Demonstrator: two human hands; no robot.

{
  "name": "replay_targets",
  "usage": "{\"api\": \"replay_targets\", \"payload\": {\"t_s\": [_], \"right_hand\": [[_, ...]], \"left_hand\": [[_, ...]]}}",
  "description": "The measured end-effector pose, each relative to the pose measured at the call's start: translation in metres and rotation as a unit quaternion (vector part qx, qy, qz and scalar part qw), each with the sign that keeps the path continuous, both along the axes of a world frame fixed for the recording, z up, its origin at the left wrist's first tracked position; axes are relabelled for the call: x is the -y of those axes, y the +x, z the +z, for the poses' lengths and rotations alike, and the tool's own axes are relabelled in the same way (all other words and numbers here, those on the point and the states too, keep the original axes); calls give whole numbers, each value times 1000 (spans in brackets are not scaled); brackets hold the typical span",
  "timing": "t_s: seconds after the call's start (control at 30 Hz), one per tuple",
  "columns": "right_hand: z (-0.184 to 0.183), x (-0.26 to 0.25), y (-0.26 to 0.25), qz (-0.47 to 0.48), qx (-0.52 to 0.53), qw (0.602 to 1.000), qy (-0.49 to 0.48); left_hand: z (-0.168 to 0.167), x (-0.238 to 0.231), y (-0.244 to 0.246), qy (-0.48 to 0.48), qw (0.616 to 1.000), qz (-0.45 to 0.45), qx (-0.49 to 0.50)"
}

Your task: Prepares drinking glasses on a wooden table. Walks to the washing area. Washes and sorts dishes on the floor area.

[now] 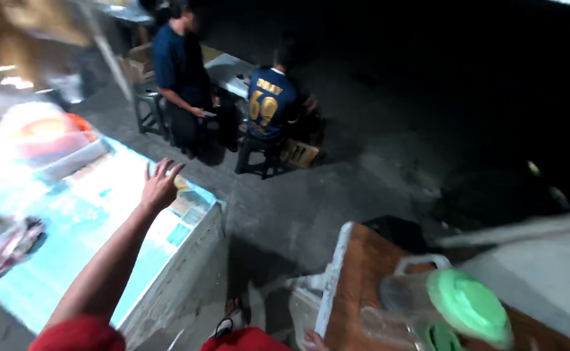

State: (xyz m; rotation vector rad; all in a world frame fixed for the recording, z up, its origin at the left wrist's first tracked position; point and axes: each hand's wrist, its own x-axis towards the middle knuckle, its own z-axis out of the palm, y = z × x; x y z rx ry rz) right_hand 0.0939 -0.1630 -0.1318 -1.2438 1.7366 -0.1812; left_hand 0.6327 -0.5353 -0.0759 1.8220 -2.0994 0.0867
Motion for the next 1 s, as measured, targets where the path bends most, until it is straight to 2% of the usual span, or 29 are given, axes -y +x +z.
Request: {"api": "replay_targets", "payload": {"t_s": [0.1, 0.2, 0.3, 0.4, 0.5, 0.57, 0.63, 0.7, 0.83, 0.93, 1.0], "right_hand": [[-5, -2, -3, 11, -38, 999, 14], [3, -7, -7, 21, -50, 997, 46], [8, -22, -11, -1, -24, 999, 30], [3, -53, -25, -64, 15, 998, 10], [2, -86, -52, -134, 12, 991, 12], [6, -110, -78, -170, 4, 985, 18], [13, -131, -114, -205, -7, 979, 20], [11, -148, -156, -227, -47, 973, 17], [6, -164, -251, -306, -124, 944, -15], [4, -171, -323, -396, -171, 895, -110], [-2, -170, -365, -427, -183, 872, -154]], "left_hand": [[-20, -37, -71, -41, 991, -39, -120], [-55, -90, -165, 68, 963, -77, -248], [-82, -157, -270, 199, 897, -169, -356], [-94, -211, -359, 326, 811, -299, -382], [-74, -252, -432, 398, 731, -403, -381], [-65, -274, -467, 426, 688, -459, -366], [-58, -290, -495, 451, 664, -494, -335], [-55, -301, -518, 466, 669, -488, -311], [-50, -328, -555, 455, 696, -418, -365], [-49, -360, -588, 424, 731, -351, -403], [-48, -376, -611, 391, 745, -339, -420]]}}
